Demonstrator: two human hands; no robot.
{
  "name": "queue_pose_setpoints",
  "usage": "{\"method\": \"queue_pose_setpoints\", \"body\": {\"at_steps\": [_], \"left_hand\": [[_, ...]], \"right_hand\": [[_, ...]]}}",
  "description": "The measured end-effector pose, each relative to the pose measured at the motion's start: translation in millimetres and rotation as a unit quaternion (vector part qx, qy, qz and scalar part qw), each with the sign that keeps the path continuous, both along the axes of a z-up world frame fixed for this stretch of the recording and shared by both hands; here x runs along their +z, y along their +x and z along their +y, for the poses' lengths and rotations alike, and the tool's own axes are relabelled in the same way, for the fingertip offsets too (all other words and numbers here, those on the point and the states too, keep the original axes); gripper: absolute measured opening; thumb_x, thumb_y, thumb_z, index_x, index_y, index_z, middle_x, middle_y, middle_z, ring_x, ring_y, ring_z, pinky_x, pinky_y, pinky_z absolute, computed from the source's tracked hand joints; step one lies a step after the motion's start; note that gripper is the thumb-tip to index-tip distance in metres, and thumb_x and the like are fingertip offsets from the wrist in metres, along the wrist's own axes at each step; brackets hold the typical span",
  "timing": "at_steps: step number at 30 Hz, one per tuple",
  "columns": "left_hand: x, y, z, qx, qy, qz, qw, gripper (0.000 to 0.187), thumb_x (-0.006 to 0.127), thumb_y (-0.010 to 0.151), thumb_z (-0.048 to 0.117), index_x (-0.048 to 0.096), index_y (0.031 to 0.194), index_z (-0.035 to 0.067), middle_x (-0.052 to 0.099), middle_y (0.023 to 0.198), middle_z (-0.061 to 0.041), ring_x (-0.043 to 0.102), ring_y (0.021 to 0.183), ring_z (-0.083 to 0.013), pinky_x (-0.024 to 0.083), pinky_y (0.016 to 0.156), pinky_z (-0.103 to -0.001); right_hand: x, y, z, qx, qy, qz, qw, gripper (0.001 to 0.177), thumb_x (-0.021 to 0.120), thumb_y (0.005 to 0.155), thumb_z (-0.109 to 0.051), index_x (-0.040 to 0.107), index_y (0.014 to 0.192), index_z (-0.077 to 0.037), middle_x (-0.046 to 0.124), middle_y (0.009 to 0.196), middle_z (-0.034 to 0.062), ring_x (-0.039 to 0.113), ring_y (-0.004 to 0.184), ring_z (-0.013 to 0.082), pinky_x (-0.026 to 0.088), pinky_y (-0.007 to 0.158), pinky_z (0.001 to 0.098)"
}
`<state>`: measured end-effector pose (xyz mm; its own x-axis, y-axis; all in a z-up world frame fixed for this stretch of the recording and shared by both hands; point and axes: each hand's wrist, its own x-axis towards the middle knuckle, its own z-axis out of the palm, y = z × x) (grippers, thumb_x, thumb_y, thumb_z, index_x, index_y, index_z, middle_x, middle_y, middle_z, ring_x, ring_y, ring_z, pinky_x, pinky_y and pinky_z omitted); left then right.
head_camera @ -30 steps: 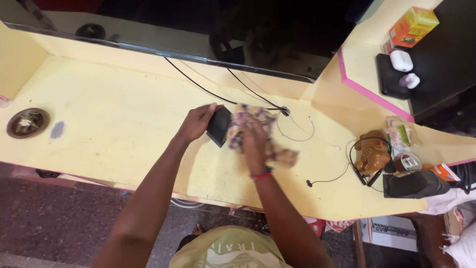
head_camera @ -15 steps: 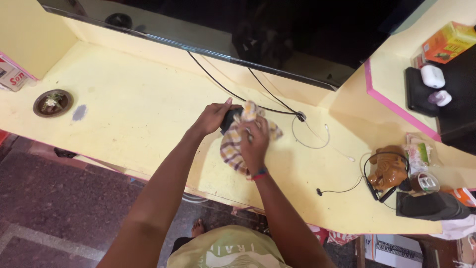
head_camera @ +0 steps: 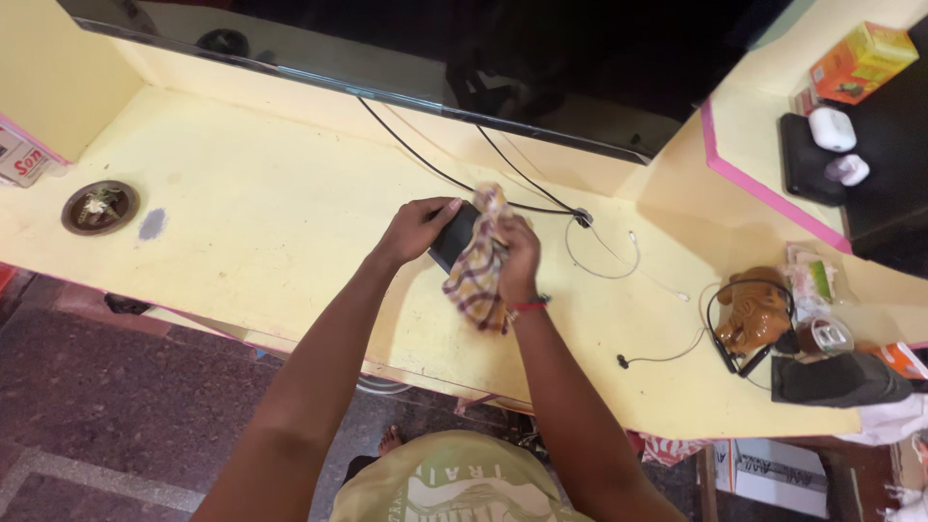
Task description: The person wipes a small electronic speaker and a decorative elephant figurine by hand with a cloth, then places the speaker on a shelf.
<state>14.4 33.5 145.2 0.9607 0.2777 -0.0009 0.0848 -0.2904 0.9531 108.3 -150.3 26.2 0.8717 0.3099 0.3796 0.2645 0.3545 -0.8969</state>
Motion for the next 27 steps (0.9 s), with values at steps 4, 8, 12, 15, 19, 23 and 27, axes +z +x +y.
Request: {"method": "queue_pose_setpoints", "body": {"at_steps": [4, 8, 12, 15, 19, 23, 27], "left_hand": [[-2, -6, -5, 0.004, 0.036, -0.053, 0.998, 0.050, 0.082, 0.083, 0.042, 0.074, 0.122, 0.011, 0.078, 0.109, -0.008, 0.073, 0.099, -0.0161, 0.058, 0.090, -0.031], [-11, -13, -8, 0.006, 0.154, -0.130, 0.979, 0.069, 0.094, 0.070, 0.036, 0.065, 0.126, 0.007, 0.073, 0.117, -0.010, 0.070, 0.103, -0.0172, 0.057, 0.090, -0.034], [-33, -17, 7, 0.105, -0.001, -0.173, 0.979, 0.062, 0.089, 0.080, 0.031, 0.062, 0.130, 0.008, 0.073, 0.116, -0.013, 0.073, 0.106, -0.0201, 0.064, 0.088, -0.037], [-60, -25, 6, 0.218, -0.268, -0.113, 0.932, 0.063, 0.079, 0.084, 0.026, 0.052, 0.138, 0.009, 0.063, 0.120, -0.011, 0.069, 0.097, -0.0234, 0.064, 0.078, -0.045], [-98, -37, -14, 0.199, -0.411, -0.113, 0.882, 0.060, 0.073, 0.090, 0.024, 0.045, 0.140, 0.008, 0.063, 0.118, -0.011, 0.068, 0.097, -0.0236, 0.065, 0.082, -0.050], [-129, -43, -25, 0.161, -0.479, -0.123, 0.854, 0.048, 0.068, 0.095, 0.027, 0.053, 0.133, 0.001, 0.065, 0.116, -0.012, 0.069, 0.103, -0.0245, 0.063, 0.086, -0.051], [-148, -45, -19, 0.118, -0.498, -0.144, 0.847, 0.041, 0.066, 0.097, 0.025, 0.052, 0.127, 0.001, 0.065, 0.113, -0.013, 0.070, 0.103, -0.0250, 0.064, 0.089, -0.049]], "right_hand": [[-31, 12, 15, 0.026, 0.086, 0.069, 0.994, 0.012, 0.047, 0.091, 0.003, 0.058, 0.094, -0.002, 0.058, 0.095, 0.0062, 0.056, 0.091, 0.0183, 0.046, 0.086, 0.0311], [-89, 14, -29, -0.090, -0.246, -0.398, 0.879, 0.006, 0.059, 0.088, -0.002, 0.065, 0.090, -0.004, 0.062, 0.098, 0.0061, 0.060, 0.101, 0.0219, 0.050, 0.090, 0.0369], [-71, 19, -96, -0.028, 0.018, 0.140, 0.990, 0.015, 0.052, 0.093, 0.001, 0.058, 0.082, -0.007, 0.052, 0.084, 0.0020, 0.054, 0.078, 0.0165, 0.052, 0.068, 0.0307], [-19, 4, -145, -0.090, 0.103, 0.246, 0.960, 0.009, 0.051, 0.091, -0.004, 0.058, 0.091, -0.009, 0.054, 0.090, 0.0026, 0.058, 0.085, 0.0176, 0.056, 0.072, 0.0328], [31, -20, -145, -0.104, 0.137, 0.215, 0.961, 0.024, 0.052, 0.087, -0.011, 0.062, 0.109, -0.008, 0.062, 0.106, 0.0045, 0.063, 0.101, 0.0171, 0.056, 0.089, 0.0320], [39, -26, -124, -0.035, 0.133, 0.234, 0.962, 0.035, 0.055, 0.090, -0.016, 0.065, 0.121, -0.003, 0.066, 0.117, 0.0085, 0.063, 0.109, 0.0203, 0.052, 0.098, 0.0332], [32, -25, -55, 0.003, -0.100, -0.100, 0.990, 0.028, 0.063, 0.091, -0.020, 0.069, 0.115, -0.007, 0.068, 0.123, 0.0072, 0.063, 0.117, 0.0218, 0.041, 0.112, 0.0438]]}}
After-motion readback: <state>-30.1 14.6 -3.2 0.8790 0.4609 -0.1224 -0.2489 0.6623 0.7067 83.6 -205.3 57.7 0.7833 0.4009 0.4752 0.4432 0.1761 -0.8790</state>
